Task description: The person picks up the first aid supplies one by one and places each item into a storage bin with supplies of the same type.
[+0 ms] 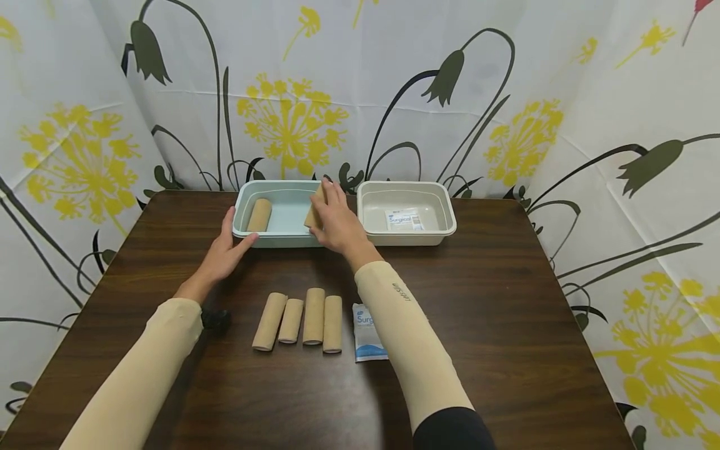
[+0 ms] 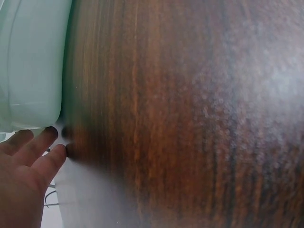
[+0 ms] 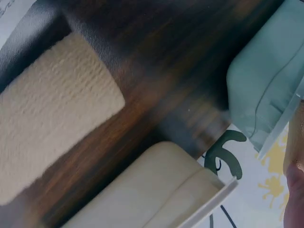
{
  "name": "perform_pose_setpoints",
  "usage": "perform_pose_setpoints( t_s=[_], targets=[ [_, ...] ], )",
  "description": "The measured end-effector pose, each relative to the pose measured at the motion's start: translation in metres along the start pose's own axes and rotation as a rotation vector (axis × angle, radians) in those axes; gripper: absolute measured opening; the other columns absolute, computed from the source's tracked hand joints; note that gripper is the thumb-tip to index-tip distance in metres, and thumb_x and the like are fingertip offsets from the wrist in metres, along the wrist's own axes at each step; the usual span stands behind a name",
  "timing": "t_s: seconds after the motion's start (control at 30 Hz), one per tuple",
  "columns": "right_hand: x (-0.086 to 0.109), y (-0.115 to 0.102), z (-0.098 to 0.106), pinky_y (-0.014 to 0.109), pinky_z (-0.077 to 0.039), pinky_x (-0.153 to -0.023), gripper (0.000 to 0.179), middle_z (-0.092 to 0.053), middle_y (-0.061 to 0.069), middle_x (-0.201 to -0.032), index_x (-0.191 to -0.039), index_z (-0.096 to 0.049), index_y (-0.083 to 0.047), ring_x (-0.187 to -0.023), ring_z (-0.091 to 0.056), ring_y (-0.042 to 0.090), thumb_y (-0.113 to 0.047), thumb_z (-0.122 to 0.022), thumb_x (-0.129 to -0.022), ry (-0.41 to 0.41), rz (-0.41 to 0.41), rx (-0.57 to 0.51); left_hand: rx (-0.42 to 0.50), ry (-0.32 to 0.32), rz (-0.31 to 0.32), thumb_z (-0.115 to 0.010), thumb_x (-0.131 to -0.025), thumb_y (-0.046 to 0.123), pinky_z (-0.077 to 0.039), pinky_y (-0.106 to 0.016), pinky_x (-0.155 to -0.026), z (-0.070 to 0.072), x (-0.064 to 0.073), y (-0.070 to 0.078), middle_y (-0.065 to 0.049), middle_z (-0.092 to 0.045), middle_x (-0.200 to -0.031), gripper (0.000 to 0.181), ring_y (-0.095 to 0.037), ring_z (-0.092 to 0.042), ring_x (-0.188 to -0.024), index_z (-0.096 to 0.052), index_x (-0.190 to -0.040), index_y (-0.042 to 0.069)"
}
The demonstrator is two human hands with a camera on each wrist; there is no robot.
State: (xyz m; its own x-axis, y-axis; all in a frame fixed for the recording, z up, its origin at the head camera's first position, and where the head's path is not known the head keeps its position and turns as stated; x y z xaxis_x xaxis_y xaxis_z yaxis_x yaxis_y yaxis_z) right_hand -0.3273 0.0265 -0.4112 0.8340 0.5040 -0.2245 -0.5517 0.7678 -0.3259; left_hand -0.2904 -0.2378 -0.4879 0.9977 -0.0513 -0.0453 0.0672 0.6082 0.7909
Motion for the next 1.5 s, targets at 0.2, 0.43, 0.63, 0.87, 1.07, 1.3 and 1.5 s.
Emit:
perform_pose_setpoints(
  t_s=[0.2,0.43,0.63,0.87,1.07,1.3,1.5],
  targets=[
    [-0.001,0.000,-0.006,0.039,-0.034,-0.109,0.053,-0.021,0.017,-0.158,-0.138,-0.054,-0.010,-0.146,-0.017,0.032,-0.023,-0.072,-0.090,-0.001,0.031,0.017,-0.001,-0.010,-0.002,-0.052,-0.098,0.053,-0.014,-0.065,-0.110,-0.002,-0.002,0.002,-0.018,-0.009,-0.162,0.091,-0.044,-0.017,-0.144,0.013,-0.157,0.028],
    [0.007,0.002,-0.011,0.036,-0.035,-0.108,0.038,-0.031,0.015,-0.155,-0.131,-0.063,-0.009,-0.141,-0.030,0.030,-0.020,-0.063,-0.095,-0.049,0.036,0.015,-0.001,-0.014,-0.011,-0.052,-0.097,0.053,-0.014,-0.065,-0.110,-0.003,-0.006,0.002,-0.017,-0.008,-0.162,0.091,-0.042,-0.017,-0.145,0.012,-0.157,0.028],
    [0.019,0.003,-0.010,0.036,-0.041,-0.101,0.035,-0.034,0.013,-0.153,-0.130,-0.064,-0.011,-0.137,-0.036,0.028,-0.022,-0.061,-0.097,-0.055,0.056,-0.020,0.008,-0.016,-0.013,-0.052,-0.098,0.052,-0.014,-0.065,-0.110,-0.003,-0.006,0.001,-0.018,-0.007,-0.162,0.091,-0.043,-0.016,-0.145,0.012,-0.157,0.027],
    [0.047,0.001,-0.002,0.038,-0.042,-0.100,0.036,-0.040,0.013,-0.147,-0.129,-0.064,-0.011,-0.130,-0.044,0.027,-0.022,-0.065,-0.095,-0.036,0.175,-0.039,0.004,-0.011,-0.007,-0.052,-0.097,0.053,-0.015,-0.067,-0.109,-0.002,-0.007,0.000,-0.019,-0.010,-0.162,0.091,-0.044,-0.018,-0.144,0.012,-0.157,0.027],
    [0.088,0.002,0.001,0.038,-0.044,-0.098,0.040,-0.041,0.011,-0.146,-0.132,-0.062,-0.012,-0.128,-0.046,0.025,-0.023,-0.067,-0.093,-0.113,0.224,-0.059,0.005,-0.012,0.001,-0.052,-0.097,0.054,-0.014,-0.066,-0.109,-0.003,-0.005,-0.001,-0.019,-0.009,-0.162,0.092,-0.044,-0.017,-0.144,0.012,-0.157,0.028],
    [0.131,0.003,-0.005,0.041,-0.043,-0.101,0.047,-0.041,0.011,-0.147,-0.136,-0.058,-0.011,-0.129,-0.046,0.025,-0.029,-0.068,-0.094,-0.246,0.235,-0.126,0.009,0.000,-0.004,-0.051,-0.098,0.053,-0.015,-0.067,-0.109,-0.001,-0.004,-0.005,-0.021,-0.012,-0.161,0.090,-0.045,-0.019,-0.143,0.012,-0.157,0.028],
    [0.158,-0.005,-0.012,0.042,-0.045,-0.099,0.071,-0.030,0.011,-0.156,-0.146,-0.046,-0.016,-0.130,-0.047,0.028,-0.054,-0.066,-0.089,-0.339,0.240,-0.132,0.012,-0.002,-0.020,-0.052,-0.098,0.052,-0.015,-0.067,-0.109,-0.003,-0.006,-0.007,-0.019,-0.011,-0.161,0.090,-0.044,-0.019,-0.143,0.012,-0.157,0.028]
  ],
)
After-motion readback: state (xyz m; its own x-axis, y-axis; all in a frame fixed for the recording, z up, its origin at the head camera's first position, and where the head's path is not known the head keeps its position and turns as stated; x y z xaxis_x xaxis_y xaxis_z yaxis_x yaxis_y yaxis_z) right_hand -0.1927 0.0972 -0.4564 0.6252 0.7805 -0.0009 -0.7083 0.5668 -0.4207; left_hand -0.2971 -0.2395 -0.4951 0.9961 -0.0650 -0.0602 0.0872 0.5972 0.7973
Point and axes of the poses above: each hand's wrist, its own x-axis away from the middle knuckle, its own z-axis out of the back of the hand, y = z × x, the point moved 4 cm from there along -x, towards the middle knuckle
